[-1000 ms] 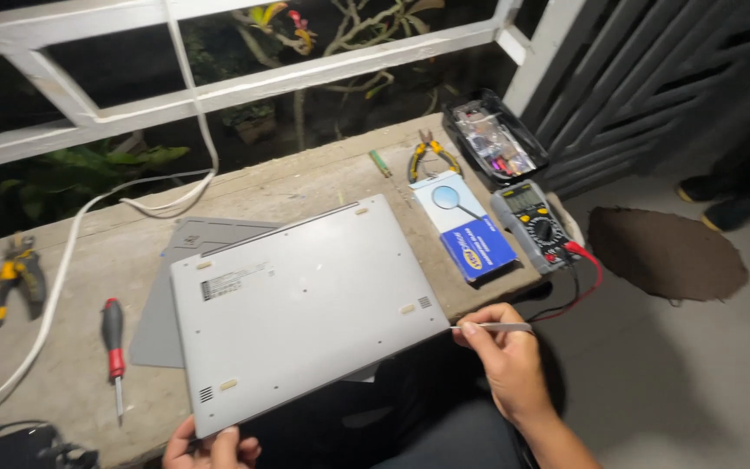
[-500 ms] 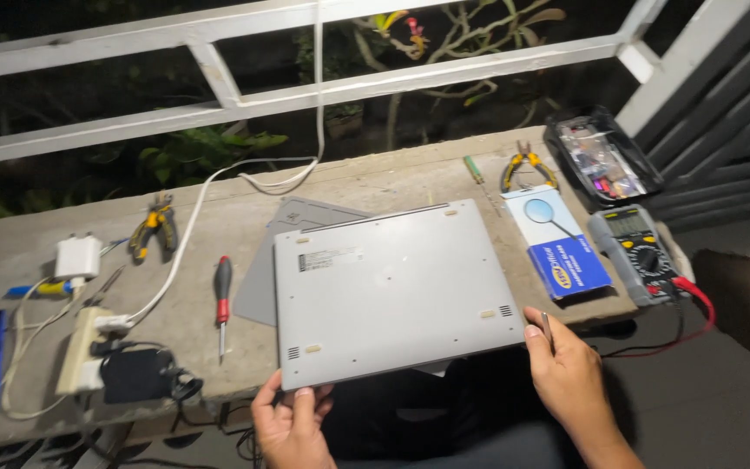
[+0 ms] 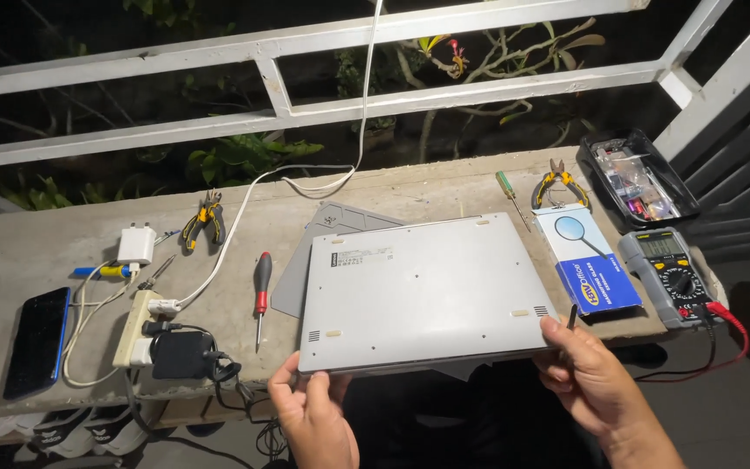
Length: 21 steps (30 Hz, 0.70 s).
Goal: Removing the back cover of a laptop using a prying tool and inspecting internal components with a probe.
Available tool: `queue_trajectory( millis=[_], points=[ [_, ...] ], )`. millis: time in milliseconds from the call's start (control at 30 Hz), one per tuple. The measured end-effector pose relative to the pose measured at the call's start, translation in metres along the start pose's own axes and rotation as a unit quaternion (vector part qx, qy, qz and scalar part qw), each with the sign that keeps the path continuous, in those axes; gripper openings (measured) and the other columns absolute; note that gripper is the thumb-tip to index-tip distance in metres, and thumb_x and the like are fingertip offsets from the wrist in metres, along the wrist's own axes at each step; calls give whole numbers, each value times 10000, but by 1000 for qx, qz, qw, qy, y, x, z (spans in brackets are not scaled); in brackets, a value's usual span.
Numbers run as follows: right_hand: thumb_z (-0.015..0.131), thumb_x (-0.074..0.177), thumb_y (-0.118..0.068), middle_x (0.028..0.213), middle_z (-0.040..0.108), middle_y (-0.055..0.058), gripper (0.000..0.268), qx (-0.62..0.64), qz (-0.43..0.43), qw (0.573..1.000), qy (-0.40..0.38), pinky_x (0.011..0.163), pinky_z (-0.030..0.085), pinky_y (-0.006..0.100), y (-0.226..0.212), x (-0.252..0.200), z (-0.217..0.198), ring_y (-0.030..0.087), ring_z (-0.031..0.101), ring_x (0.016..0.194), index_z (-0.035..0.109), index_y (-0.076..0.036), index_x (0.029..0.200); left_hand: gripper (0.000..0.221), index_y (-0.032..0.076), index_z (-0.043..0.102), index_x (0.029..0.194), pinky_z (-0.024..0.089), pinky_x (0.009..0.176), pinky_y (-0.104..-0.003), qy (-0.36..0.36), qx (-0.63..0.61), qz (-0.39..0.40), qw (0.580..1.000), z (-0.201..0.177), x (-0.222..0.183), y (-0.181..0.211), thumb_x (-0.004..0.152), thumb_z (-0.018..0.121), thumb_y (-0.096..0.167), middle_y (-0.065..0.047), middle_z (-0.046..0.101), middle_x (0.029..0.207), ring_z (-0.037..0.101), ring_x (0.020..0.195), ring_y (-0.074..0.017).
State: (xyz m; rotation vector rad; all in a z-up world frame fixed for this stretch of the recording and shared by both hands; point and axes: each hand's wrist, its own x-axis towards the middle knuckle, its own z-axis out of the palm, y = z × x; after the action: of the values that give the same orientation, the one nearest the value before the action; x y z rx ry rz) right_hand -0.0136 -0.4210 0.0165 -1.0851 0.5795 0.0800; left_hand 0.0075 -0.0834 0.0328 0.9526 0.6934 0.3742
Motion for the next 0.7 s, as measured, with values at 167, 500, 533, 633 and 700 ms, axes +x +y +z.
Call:
queue_trajectory(
  millis=[167, 500, 533, 633, 700],
  points=[
    [698, 1119, -183, 979, 726, -39, 64, 158, -55, 982, -91, 416, 203, 203, 22, 5, -5, 15, 310, 451, 695, -123, 1143, 446, 109, 556, 1473, 642, 977, -441, -1, -14, 13, 1000, 22, -11, 27, 1047, 516, -13, -275, 752, 1297, 741, 1165, -332],
    [766, 932, -214, 536, 240, 31, 322, 157, -40, 981, -107, 378, 61, 360, 110, -56, -30, 170, 248, 392, 695, 39, 1118, 514, 182, 682, 1499, 549, 1001, -352, -60, 149, 5, 987, 81, 26, 64, 1016, 507, 154, -56, 749, 1431, 687, 1215, -209],
    [793, 876, -77, 610, 437, 148, 498, 142, -3, 987, -69, 399, 223, 381, 127, -53, -31, 234, 388, 425, 688, 7, 1356, 503, 171, 696, 1474, 547, 1021, -344, -113, 158, 27, 980, 92, 45, 55, 1010, 502, 161, -64, 760, 1430, 692, 1254, -209],
    [859, 831, 105, 688, 572, 211, 729, 104, 66, 992, 11, 460, 384, 389, 123, -75, 13, 285, 525, 502, 720, -5, 1537, 477, 149, 716, 1429, 539, 909, -336, -212, 153, 42, 964, 126, 83, 28, 1011, 485, 141, -91, 769, 1312, 685, 1126, -204],
    [895, 841, 151, 693, 507, 161, 669, 78, 96, 991, 52, 500, 384, 380, 120, -82, 41, 275, 520, 546, 760, 15, 1481, 464, 138, 721, 1409, 533, 776, -335, -255, 134, 34, 957, 147, 103, 9, 1018, 473, 114, -110, 767, 1195, 672, 959, -200]
  ],
)
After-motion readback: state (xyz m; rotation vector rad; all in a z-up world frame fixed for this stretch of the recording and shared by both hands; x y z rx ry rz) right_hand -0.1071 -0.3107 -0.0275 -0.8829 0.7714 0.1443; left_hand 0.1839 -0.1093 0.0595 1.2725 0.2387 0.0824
